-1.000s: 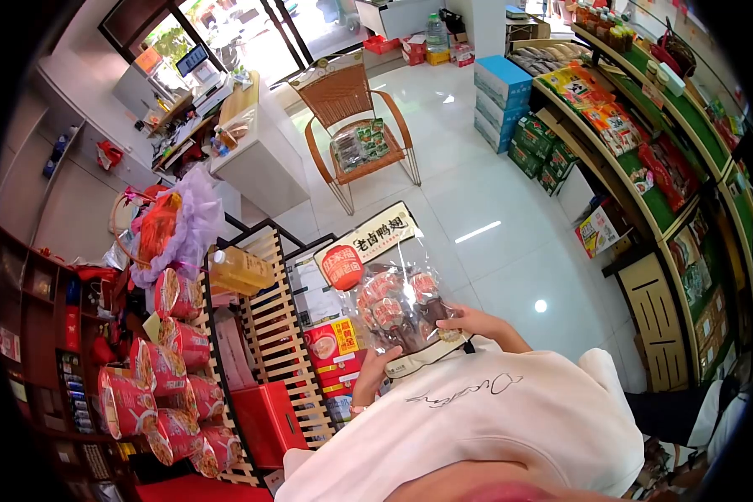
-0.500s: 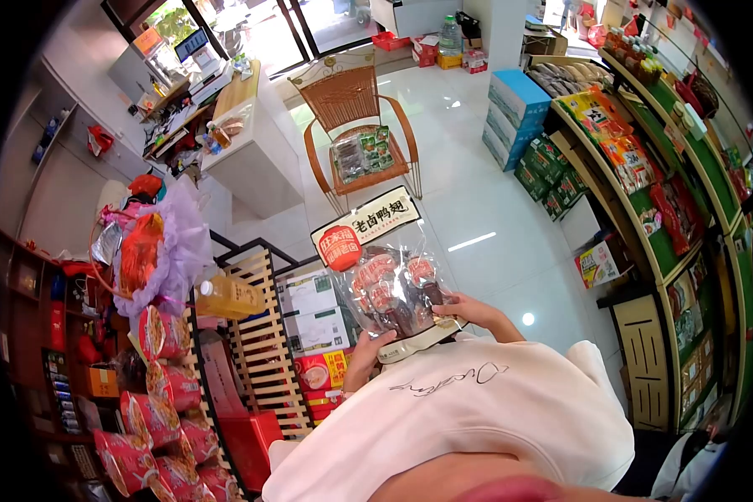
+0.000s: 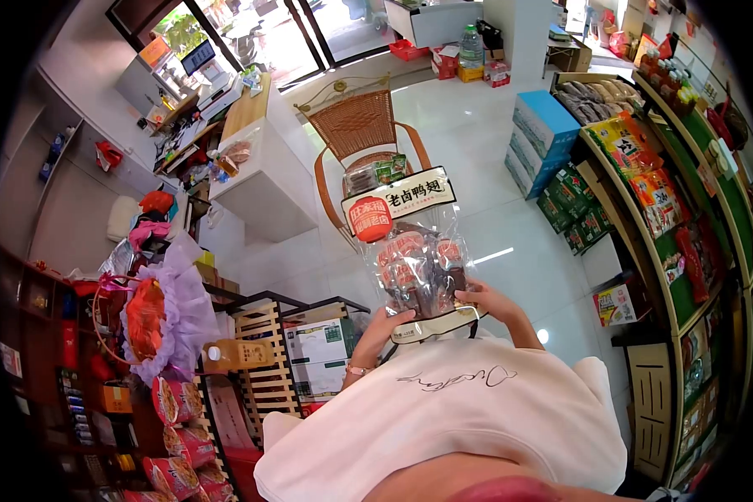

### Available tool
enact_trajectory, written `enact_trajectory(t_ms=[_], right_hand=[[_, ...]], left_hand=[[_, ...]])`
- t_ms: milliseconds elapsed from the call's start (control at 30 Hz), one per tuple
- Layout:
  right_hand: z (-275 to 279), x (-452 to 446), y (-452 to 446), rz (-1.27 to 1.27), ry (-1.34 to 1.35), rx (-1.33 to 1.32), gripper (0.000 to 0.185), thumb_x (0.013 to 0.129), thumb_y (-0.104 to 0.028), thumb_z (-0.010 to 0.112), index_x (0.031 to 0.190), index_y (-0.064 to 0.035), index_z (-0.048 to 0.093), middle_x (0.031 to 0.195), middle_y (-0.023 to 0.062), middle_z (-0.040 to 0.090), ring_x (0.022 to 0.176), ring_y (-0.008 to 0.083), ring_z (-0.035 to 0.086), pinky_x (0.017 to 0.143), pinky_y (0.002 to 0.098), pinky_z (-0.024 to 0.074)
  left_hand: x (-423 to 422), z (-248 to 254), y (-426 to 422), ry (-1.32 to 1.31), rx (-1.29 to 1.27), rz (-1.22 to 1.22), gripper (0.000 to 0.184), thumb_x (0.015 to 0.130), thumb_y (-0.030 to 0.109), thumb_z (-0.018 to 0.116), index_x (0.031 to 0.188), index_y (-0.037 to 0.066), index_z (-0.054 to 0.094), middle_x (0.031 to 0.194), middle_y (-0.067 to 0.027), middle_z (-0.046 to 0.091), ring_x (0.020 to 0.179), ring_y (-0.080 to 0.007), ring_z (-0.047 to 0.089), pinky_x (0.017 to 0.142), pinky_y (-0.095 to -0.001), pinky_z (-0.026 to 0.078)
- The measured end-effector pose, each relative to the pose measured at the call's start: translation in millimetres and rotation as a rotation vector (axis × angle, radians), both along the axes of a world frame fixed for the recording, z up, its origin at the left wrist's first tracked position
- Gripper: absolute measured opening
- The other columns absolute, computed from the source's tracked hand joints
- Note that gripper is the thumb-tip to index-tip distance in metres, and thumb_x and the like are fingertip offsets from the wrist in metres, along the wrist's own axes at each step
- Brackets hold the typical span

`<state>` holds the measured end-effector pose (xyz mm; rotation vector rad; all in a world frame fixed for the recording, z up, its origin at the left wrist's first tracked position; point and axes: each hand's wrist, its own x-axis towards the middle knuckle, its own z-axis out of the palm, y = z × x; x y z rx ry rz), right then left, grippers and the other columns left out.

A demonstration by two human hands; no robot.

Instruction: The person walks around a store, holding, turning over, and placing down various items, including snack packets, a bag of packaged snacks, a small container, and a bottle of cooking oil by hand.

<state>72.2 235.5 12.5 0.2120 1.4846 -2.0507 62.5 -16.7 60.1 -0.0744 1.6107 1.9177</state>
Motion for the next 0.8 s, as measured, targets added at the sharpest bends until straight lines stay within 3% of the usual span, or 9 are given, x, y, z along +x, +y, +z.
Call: enact_trajectory(t_ms=[100,133,200,300,533,667,800], right_hand=[[18,-19,-5,-0.004,0.080,0.048,0.042,0.081,-0.017,0.056,0.119,-0.0036,0.042,0.103,0.0012,0.054,0.092,0.0089,0.049,0.081,0.0221,0.0381],[13,-26,-7,-0.019,0.153,-0.025,0.043,0.081,-0.018,0.056,0.120,-0.0043,0.042,0.102,0.0014,0.054,0.091,0.0086,0.048,0.080,0.0221,0.0379],[-13,-48,-4,0.081,-0.023,0.080,0.044,0.082,-0.019,0.056,0.121,-0.0061,0.042,0.102,0.0019,0.053,0.090,0.0088,0.048,0.079,0.0224,0.0381],[-18,-80,-13,0.077,-0.028,0.112,0.045,0.078,-0.032,0.060,0.114,-0.0103,0.048,0.093,0.0006,0.055,0.081,0.0083,0.047,0.070,0.0216,0.0372],[9,-180,-33,0.072,-0.189,0.026,0.044,0.079,-0.030,0.060,0.114,-0.0079,0.048,0.093,0.0001,0.055,0.083,0.0078,0.047,0.072,0.0223,0.0375],[-1,-258,-49,0.000,0.033,0.136,0.042,0.079,-0.030,0.058,0.114,-0.0091,0.047,0.090,0.0009,0.055,0.077,0.0085,0.051,0.064,0.0220,0.0429],[9,-325,-59,0.017,-0.010,0.112,0.044,0.079,-0.031,0.059,0.116,-0.0105,0.047,0.089,0.0005,0.055,0.077,0.0093,0.051,0.066,0.0223,0.0420]], left_hand=[[-21,-6,1,-0.032,0.088,0.041,0.033,0.075,0.011,0.061,0.104,-0.002,0.051,0.096,-0.0055,0.058,0.084,-0.0125,0.054,0.073,-0.0256,0.043],[-28,-12,1,-0.035,0.119,0.060,0.033,0.075,0.010,0.061,0.104,-0.002,0.051,0.095,-0.0056,0.058,0.084,-0.0126,0.054,0.073,-0.0257,0.044],[-42,-28,-8,-0.115,0.138,0.042,0.034,0.076,0.011,0.061,0.105,-0.002,0.050,0.097,-0.0064,0.057,0.084,-0.0139,0.055,0.073,-0.0266,0.044],[-73,-49,-17,-0.169,0.172,0.061,0.034,0.076,0.012,0.061,0.105,-0.003,0.050,0.095,-0.0078,0.057,0.082,-0.0146,0.055,0.073,-0.0269,0.045],[-177,-58,-36,-0.226,0.152,0.018,0.038,0.077,0.017,0.061,0.106,-0.003,0.049,0.097,-0.0082,0.057,0.083,-0.0143,0.055,0.074,-0.0269,0.044],[-260,-53,-46,-0.143,0.172,-0.015,0.037,0.076,0.018,0.062,0.104,-0.004,0.051,0.096,-0.0070,0.057,0.081,-0.0132,0.055,0.072,-0.0256,0.044],[-327,-49,-61,-0.122,0.124,-0.014,0.038,0.075,0.018,0.063,0.104,-0.004,0.051,0.097,-0.0071,0.058,0.083,-0.0137,0.054,0.075,-0.0260,0.043]])
